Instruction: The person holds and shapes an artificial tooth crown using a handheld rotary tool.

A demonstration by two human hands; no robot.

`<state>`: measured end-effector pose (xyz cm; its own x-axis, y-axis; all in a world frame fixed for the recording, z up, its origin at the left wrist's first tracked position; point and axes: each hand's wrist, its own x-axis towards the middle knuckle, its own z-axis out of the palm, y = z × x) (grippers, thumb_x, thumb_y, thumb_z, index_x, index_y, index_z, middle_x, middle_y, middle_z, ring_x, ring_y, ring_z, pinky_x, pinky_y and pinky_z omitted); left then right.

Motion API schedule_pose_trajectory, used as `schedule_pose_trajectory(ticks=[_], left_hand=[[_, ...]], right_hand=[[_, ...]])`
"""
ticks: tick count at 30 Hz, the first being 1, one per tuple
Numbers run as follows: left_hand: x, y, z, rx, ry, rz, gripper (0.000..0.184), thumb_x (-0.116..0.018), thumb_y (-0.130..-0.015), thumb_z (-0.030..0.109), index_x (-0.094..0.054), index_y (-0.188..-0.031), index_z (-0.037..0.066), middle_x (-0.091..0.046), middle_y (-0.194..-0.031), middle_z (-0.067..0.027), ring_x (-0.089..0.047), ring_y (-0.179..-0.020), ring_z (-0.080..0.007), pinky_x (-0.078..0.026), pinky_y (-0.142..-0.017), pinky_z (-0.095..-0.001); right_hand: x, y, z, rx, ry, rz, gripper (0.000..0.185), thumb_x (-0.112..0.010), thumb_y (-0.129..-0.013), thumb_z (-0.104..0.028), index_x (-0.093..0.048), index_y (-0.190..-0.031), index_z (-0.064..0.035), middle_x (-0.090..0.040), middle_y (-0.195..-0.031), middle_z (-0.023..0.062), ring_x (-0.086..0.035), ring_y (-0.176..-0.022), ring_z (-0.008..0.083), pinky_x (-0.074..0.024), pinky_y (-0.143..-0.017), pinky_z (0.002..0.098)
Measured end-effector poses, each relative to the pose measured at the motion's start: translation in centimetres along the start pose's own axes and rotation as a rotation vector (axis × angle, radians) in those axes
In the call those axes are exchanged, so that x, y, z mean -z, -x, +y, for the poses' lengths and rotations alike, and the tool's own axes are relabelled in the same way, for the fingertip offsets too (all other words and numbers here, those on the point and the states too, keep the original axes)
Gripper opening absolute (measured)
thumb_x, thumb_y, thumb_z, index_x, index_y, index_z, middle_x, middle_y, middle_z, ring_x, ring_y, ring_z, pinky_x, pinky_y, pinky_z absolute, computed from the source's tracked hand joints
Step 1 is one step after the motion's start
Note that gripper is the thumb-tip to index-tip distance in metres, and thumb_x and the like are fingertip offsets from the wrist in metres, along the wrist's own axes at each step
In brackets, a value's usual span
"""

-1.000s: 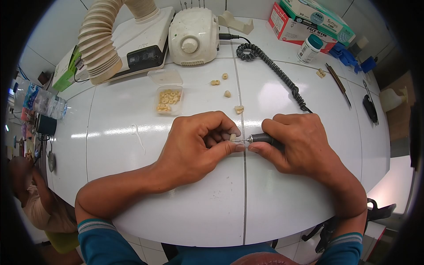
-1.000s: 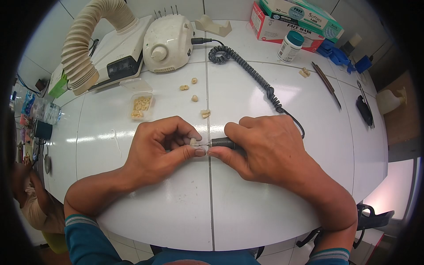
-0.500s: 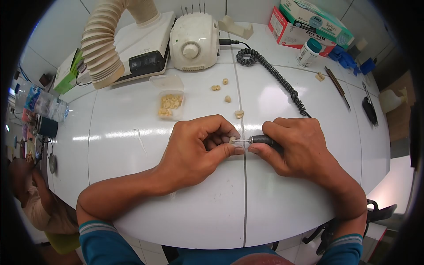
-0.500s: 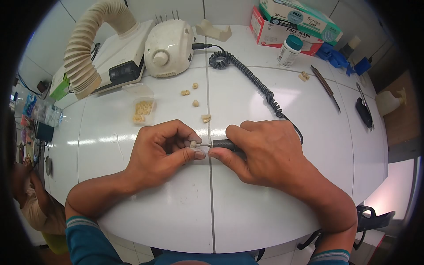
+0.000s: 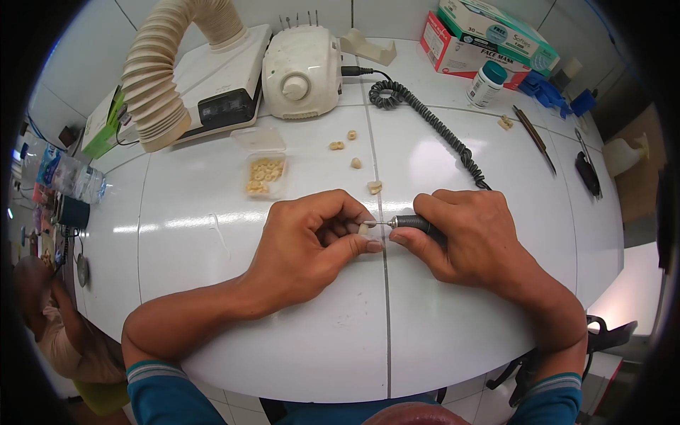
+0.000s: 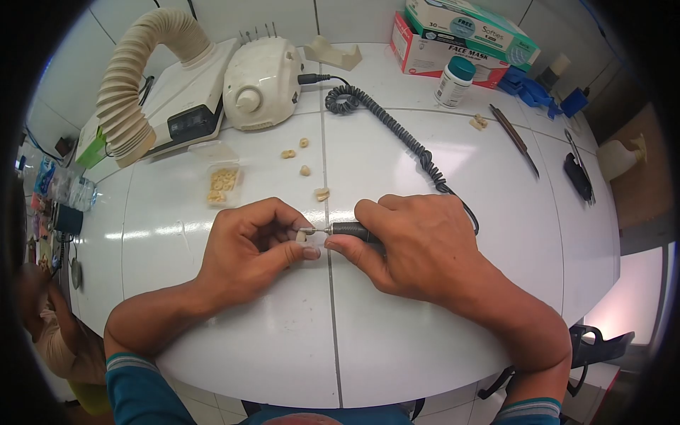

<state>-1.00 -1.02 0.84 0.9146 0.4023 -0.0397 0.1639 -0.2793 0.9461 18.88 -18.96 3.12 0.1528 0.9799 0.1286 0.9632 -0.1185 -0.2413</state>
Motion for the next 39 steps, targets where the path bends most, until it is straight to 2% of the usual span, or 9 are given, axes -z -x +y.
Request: schedule_pose_trajectory(ticks=[4,7,10,13,19,25,31,34,39], left_hand=[[-0.14,0.12,-0.30,-0.056,-0.009,0.001,0.023,-0.092,-0.093,0.003,-0.078,-0.111,-0.002,-0.073,-0.089,0.0006,-0.062,-0.077,-0.0032,-0.049,-0.068,-0.0219],[0.04,0.07,0.00,-0.014,0.012,-0.018,0.023,-0.091,-0.094,0.003,-0.077,-0.112,-0.002,-0.073,-0.089,-0.0002,-0.063,-0.077,-0.0034,-0.050,-0.068,-0.0219],[0.04,0.08,-0.07,-0.007,0.024,-0.024,0.023,-0.090,-0.095,0.002,-0.076,-0.113,-0.002,-0.074,-0.089,-0.0009,-0.064,-0.077,-0.0035,-0.050,-0.068,-0.0218],[0.08,0.03,0.11,-0.011,0.034,-0.029,0.021,-0.088,-0.096,0.001,-0.076,-0.113,-0.002,-0.076,-0.092,-0.0027,-0.066,-0.078,-0.0039,-0.051,-0.069,-0.0217],[-0.04,0.04,0.02,-0.025,0.045,-0.021,0.019,-0.082,-0.099,-0.004,-0.077,-0.117,-0.003,-0.080,-0.098,-0.0060,-0.070,-0.082,-0.0052,-0.056,-0.072,-0.0228],[-0.07,0.05,0.12,-0.015,0.064,-0.006,0.018,-0.083,-0.100,-0.002,-0.078,-0.117,-0.003,-0.080,-0.096,-0.0066,-0.069,-0.080,-0.0056,-0.056,-0.071,-0.0245],[0.06,0.03,-0.07,0.011,0.096,-0.026,0.022,-0.075,-0.103,-0.005,-0.077,-0.124,-0.003,-0.081,-0.102,-0.0064,-0.069,-0.079,-0.0053,-0.055,-0.071,-0.0231],[0.40,0.03,0.25,0.066,0.069,-0.075,0.025,-0.072,-0.104,-0.006,-0.077,-0.129,-0.003,-0.082,-0.107,-0.0083,-0.073,-0.084,-0.0069,-0.058,-0.071,-0.0237],[0.27,-0.09,0.35,0.096,0.112,-0.064,0.027,-0.070,-0.106,-0.005,-0.077,-0.132,-0.004,-0.083,-0.113,-0.0109,-0.079,-0.101,-0.0120,-0.063,-0.074,-0.0247]], right_hand=[[-0.06,-0.03,0.27,0.030,-0.012,0.018,0.052,-0.074,-0.106,-0.056,-0.076,-0.089,-0.0069,-0.069,-0.067,0.0093,-0.067,-0.053,0.0307,-0.0487,-0.051,0.0439],[0.30,-0.01,-0.16,-0.030,-0.008,-0.035,0.042,-0.081,-0.102,-0.045,-0.071,-0.087,-0.0065,-0.068,-0.071,0.0100,-0.068,-0.060,0.0327,-0.0490,-0.057,0.0450],[0.19,0.01,-0.10,-0.026,-0.015,-0.023,0.043,-0.082,-0.101,-0.045,-0.071,-0.087,-0.0067,-0.067,-0.071,0.0099,-0.067,-0.060,0.0325,-0.0491,-0.057,0.0448],[-0.21,0.03,0.28,0.022,-0.003,0.021,0.053,-0.073,-0.107,-0.057,-0.075,-0.089,-0.0071,-0.069,-0.067,0.0086,-0.067,-0.053,0.0294,-0.0481,-0.051,0.0433],[-0.16,0.04,0.35,0.037,0.005,0.006,0.054,-0.073,-0.106,-0.058,-0.076,-0.089,-0.0071,-0.069,-0.067,0.0082,-0.067,-0.053,0.0286,-0.0479,-0.051,0.0431],[-0.09,0.06,0.31,0.040,0.004,0.002,0.055,-0.073,-0.106,-0.059,-0.076,-0.090,-0.0071,-0.068,-0.066,0.0080,-0.067,-0.053,0.0288,-0.0479,-0.050,0.0431],[-0.06,0.03,0.24,0.026,0.014,-0.013,0.054,-0.073,-0.106,-0.059,-0.076,-0.090,-0.0071,-0.068,-0.066,0.0079,-0.066,-0.052,0.0287,-0.0470,-0.050,0.0432],[-0.21,0.06,0.29,0.027,-0.001,0.006,0.054,-0.073,-0.106,-0.058,-0.076,-0.090,-0.0071,-0.068,-0.065,0.0080,-0.066,-0.051,0.0286,-0.0465,-0.049,0.0432],[-0.33,0.08,0.29,0.010,-0.021,0.032,0.052,-0.075,-0.106,-0.056,-0.075,-0.089,-0.0076,-0.068,-0.066,0.0083,-0.066,-0.052,0.0291,-0.0471,-0.050,0.0435]])
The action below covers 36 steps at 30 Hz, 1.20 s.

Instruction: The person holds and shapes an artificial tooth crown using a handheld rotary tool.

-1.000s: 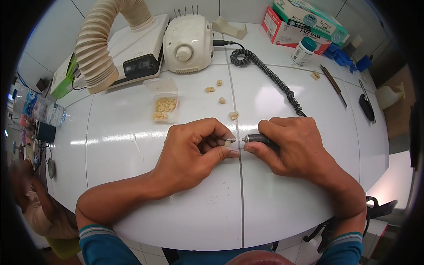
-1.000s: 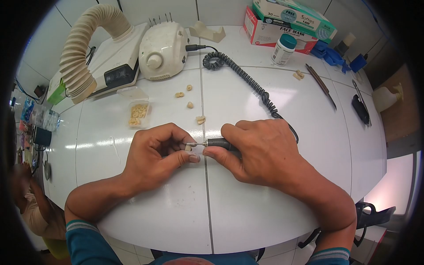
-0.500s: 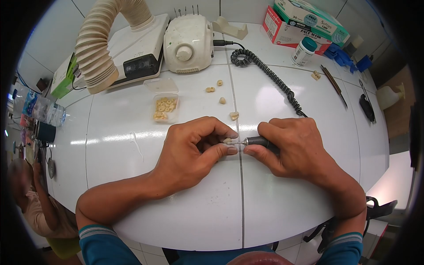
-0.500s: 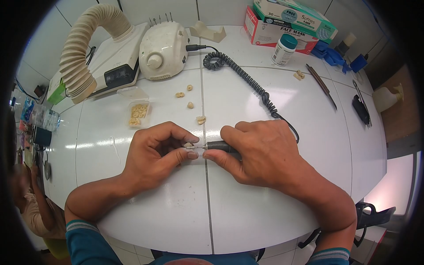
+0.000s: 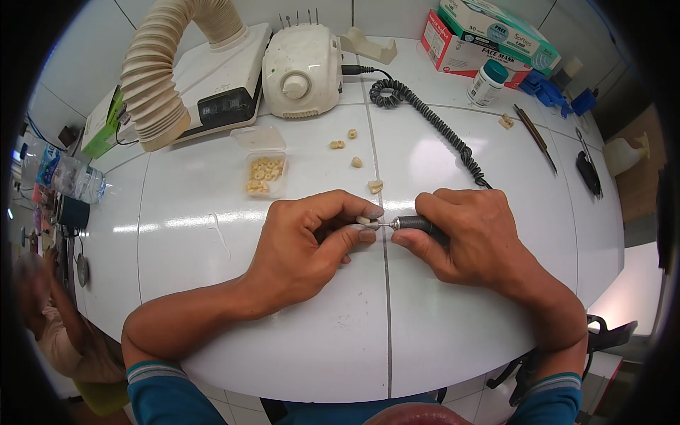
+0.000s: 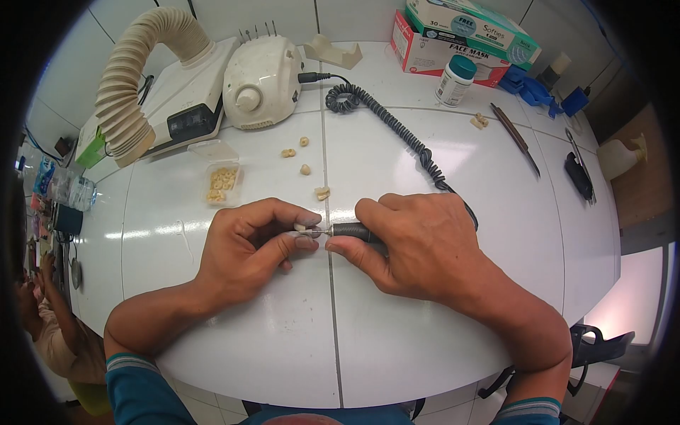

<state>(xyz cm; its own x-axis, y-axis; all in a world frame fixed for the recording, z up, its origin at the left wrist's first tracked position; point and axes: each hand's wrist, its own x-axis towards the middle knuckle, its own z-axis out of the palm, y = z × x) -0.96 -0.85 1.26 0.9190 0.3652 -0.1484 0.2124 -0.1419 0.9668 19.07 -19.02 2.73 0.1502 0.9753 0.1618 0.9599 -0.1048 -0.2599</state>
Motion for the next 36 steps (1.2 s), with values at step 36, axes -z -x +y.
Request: schedule_pose_trajectory(ticks=[36], left_hand=[[-0.09,-0.02,-0.46,-0.064,0.040,0.025,0.015,-0.078,-0.104,-0.004,-0.068,-0.114,-0.001,-0.082,-0.105,-0.0090,-0.080,-0.093,-0.0103,-0.060,-0.074,-0.0230]], right_hand=[[-0.32,-0.04,0.13,0.017,-0.029,0.072,0.051,-0.079,-0.104,-0.054,-0.071,-0.083,-0.0078,-0.068,-0.067,0.0083,-0.067,-0.054,0.0299,-0.0473,-0.050,0.0435]])
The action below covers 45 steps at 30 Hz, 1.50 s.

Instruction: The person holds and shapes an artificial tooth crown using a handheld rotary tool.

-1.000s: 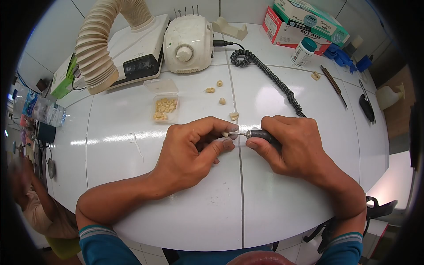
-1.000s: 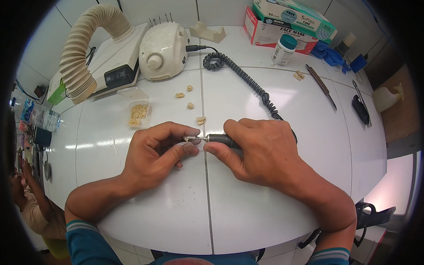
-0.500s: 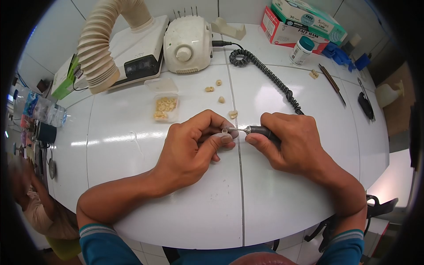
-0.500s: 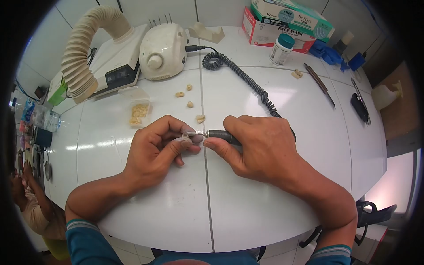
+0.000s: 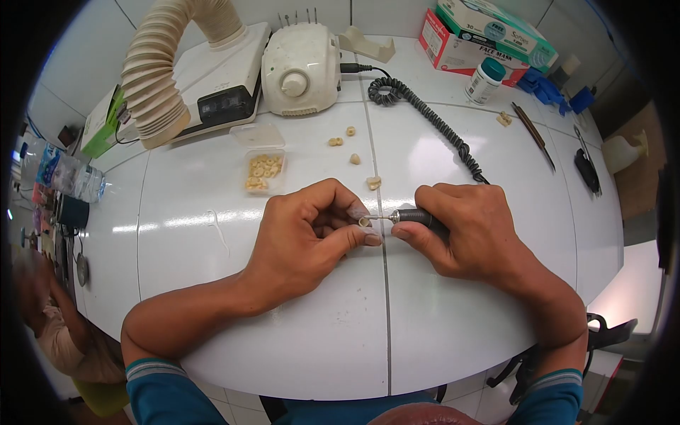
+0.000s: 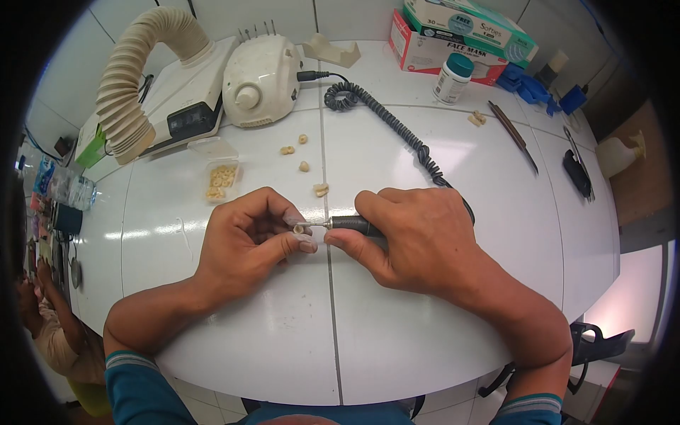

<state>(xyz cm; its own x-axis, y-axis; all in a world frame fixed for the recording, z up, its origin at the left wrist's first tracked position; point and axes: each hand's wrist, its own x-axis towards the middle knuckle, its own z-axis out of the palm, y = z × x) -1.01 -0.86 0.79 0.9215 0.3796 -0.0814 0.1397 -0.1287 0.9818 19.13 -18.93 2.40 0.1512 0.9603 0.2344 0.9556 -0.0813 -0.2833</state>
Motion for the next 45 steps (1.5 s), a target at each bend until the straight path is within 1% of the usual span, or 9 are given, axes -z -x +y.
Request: schedule_pose_trajectory(ticks=[4,10,16,22,31,37,40,43,45], left_hand=[[0.06,0.02,0.19,0.041,0.006,-0.010,0.013,-0.075,-0.105,-0.004,-0.068,-0.116,-0.001,-0.082,-0.105,-0.0089,-0.081,-0.094,-0.0106,-0.060,-0.072,-0.0232],[-0.08,0.04,0.52,0.078,0.025,0.000,0.012,-0.069,-0.107,-0.004,-0.069,-0.118,0.000,-0.083,-0.109,-0.0090,-0.083,-0.103,-0.0143,-0.063,-0.073,-0.0235],[-0.01,0.05,0.40,0.082,0.019,-0.008,0.014,-0.067,-0.107,-0.005,-0.069,-0.120,-0.001,-0.082,-0.113,-0.0096,-0.083,-0.107,-0.0163,-0.063,-0.074,-0.0235],[-0.03,0.05,0.49,0.088,0.022,-0.008,0.014,-0.066,-0.106,-0.006,-0.069,-0.119,-0.001,-0.082,-0.113,-0.0096,-0.083,-0.103,-0.0146,-0.063,-0.073,-0.0235],[-0.02,0.04,0.37,0.047,0.003,-0.018,0.011,-0.069,-0.106,-0.006,-0.070,-0.116,-0.002,-0.083,-0.104,-0.0092,-0.082,-0.099,-0.0132,-0.061,-0.071,-0.0231],[-0.17,0.16,-0.08,-0.025,-0.039,-0.014,0.010,-0.070,-0.106,-0.005,-0.070,-0.116,-0.003,-0.083,-0.106,-0.0098,-0.081,-0.098,-0.0128,-0.061,-0.071,-0.0232],[-0.13,0.17,0.02,-0.013,-0.043,-0.011,0.010,-0.071,-0.107,-0.004,-0.070,-0.117,-0.002,-0.083,-0.106,-0.0096,-0.081,-0.098,-0.0130,-0.061,-0.072,-0.0235],[-0.09,0.18,-0.10,-0.019,-0.046,-0.011,0.010,-0.071,-0.107,-0.004,-0.070,-0.117,-0.002,-0.082,-0.106,-0.0096,-0.082,-0.099,-0.0134,-0.061,-0.072,-0.0238],[-0.13,0.16,-0.06,-0.013,-0.045,-0.008,0.010,-0.071,-0.106,-0.004,-0.070,-0.116,-0.002,-0.082,-0.106,-0.0095,-0.082,-0.099,-0.0132,-0.061,-0.072,-0.0237]], right_hand=[[-0.03,-0.02,-0.04,0.003,0.007,0.002,0.052,-0.079,-0.104,-0.055,-0.071,-0.083,-0.0077,-0.068,-0.066,0.0085,-0.066,-0.053,0.0299,-0.0471,-0.049,0.0433],[0.09,-0.06,-0.11,-0.013,0.015,-0.025,0.052,-0.077,-0.105,-0.055,-0.071,-0.084,-0.0077,-0.069,-0.067,0.0087,-0.066,-0.053,0.0297,-0.0471,-0.049,0.0434],[0.02,-0.02,-0.05,-0.008,0.017,-0.035,0.052,-0.077,-0.105,-0.055,-0.072,-0.084,-0.0075,-0.069,-0.067,0.0083,-0.067,-0.053,0.0296,-0.0470,-0.049,0.0436],[0.09,-0.04,0.01,0.024,0.016,-0.024,0.051,-0.077,-0.105,-0.055,-0.073,-0.085,-0.0080,-0.069,-0.067,0.0076,-0.067,-0.053,0.0300,-0.0474,-0.050,0.0441],[0.19,-0.09,-0.01,-0.002,0.037,-0.062,0.052,-0.077,-0.104,-0.057,-0.075,-0.088,-0.0071,-0.069,-0.067,0.0089,-0.067,-0.054,0.0310,-0.0480,-0.051,0.0447],[0.29,-0.12,0.06,0.009,0.021,-0.071,0.052,-0.076,-0.105,-0.057,-0.075,-0.089,-0.0070,-0.068,-0.067,0.0087,-0.066,-0.054,0.0308,-0.0475,-0.051,0.0446],[0.62,-0.14,-0.23,-0.031,0.013,-0.116,0.041,-0.084,-0.099,-0.043,-0.070,-0.087,-0.0065,-0.067,-0.071,0.0106,-0.068,-0.062,0.0334,-0.0484,-0.057,0.0449],[0.67,-0.14,-0.25,-0.028,0.014,-0.116,0.041,-0.083,-0.099,-0.043,-0.070,-0.087,-0.0065,-0.067,-0.072,0.0104,-0.068,-0.062,0.0333,-0.0485,-0.057,0.0449],[0.29,-0.10,0.01,0.002,0.019,-0.073,0.048,-0.078,-0.103,-0.052,-0.073,-0.088,-0.0067,-0.068,-0.068,0.0092,-0.066,-0.056,0.0316,-0.0475,-0.053,0.0446]])
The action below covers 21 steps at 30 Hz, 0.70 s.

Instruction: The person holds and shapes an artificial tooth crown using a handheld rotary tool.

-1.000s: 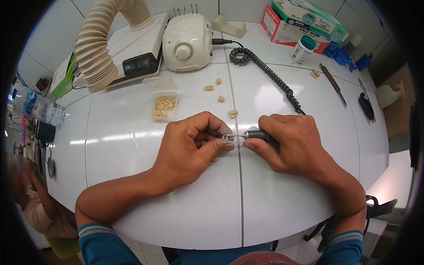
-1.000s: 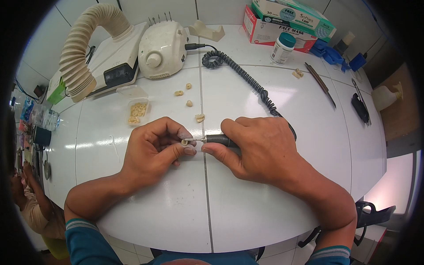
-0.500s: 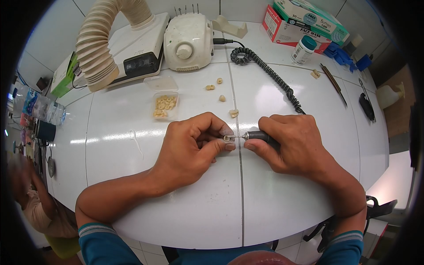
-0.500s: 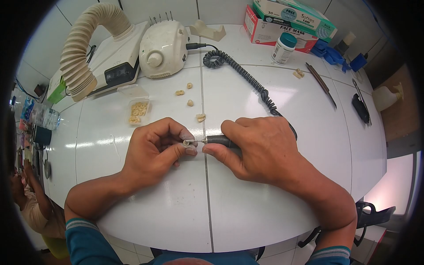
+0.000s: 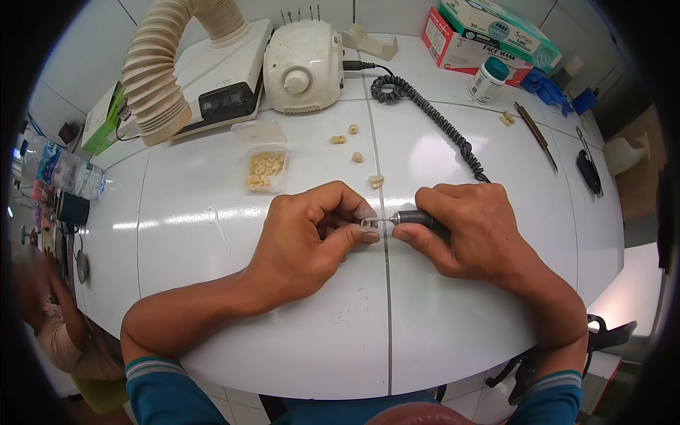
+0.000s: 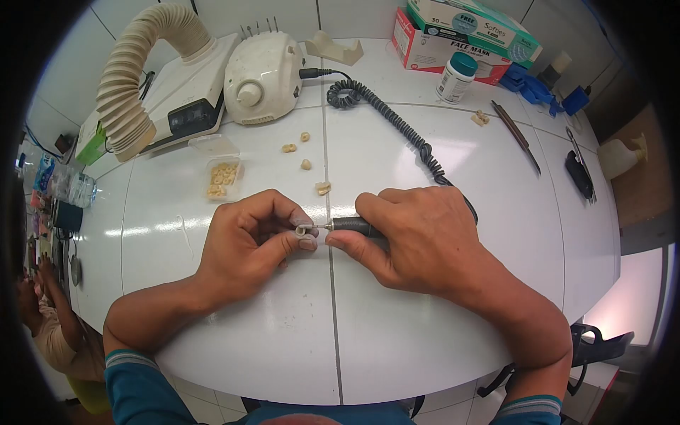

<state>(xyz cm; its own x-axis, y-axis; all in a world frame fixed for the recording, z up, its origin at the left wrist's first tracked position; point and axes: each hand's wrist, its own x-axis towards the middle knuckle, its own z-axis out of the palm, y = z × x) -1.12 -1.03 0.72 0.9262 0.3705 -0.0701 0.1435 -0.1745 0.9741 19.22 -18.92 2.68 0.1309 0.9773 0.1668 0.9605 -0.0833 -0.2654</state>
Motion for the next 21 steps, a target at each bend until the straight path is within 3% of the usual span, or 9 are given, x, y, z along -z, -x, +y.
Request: schedule_pose_trajectory(ticks=[1,21], left_hand=[[-0.01,0.01,0.01,0.003,0.001,0.002,0.010,-0.071,-0.106,-0.005,-0.070,-0.116,-0.003,-0.082,-0.106,-0.0095,-0.082,-0.098,-0.0132,-0.061,-0.072,-0.0237],[-0.08,-0.09,-0.37,-0.036,-0.005,0.004,0.011,-0.072,-0.105,-0.006,-0.070,-0.116,-0.003,-0.082,-0.105,-0.0105,-0.081,-0.096,-0.0126,-0.061,-0.074,-0.0233]], right_hand=[[-0.14,-0.01,0.09,0.015,0.002,0.021,0.053,-0.075,-0.105,-0.057,-0.075,-0.088,-0.0069,-0.068,-0.066,0.0085,-0.066,-0.053,0.0308,-0.0469,-0.051,0.0444],[0.12,-0.10,0.09,0.001,-0.002,-0.020,0.052,-0.075,-0.105,-0.056,-0.075,-0.088,-0.0066,-0.068,-0.066,0.0087,-0.065,-0.053,0.0317,-0.0467,-0.051,0.0457]])
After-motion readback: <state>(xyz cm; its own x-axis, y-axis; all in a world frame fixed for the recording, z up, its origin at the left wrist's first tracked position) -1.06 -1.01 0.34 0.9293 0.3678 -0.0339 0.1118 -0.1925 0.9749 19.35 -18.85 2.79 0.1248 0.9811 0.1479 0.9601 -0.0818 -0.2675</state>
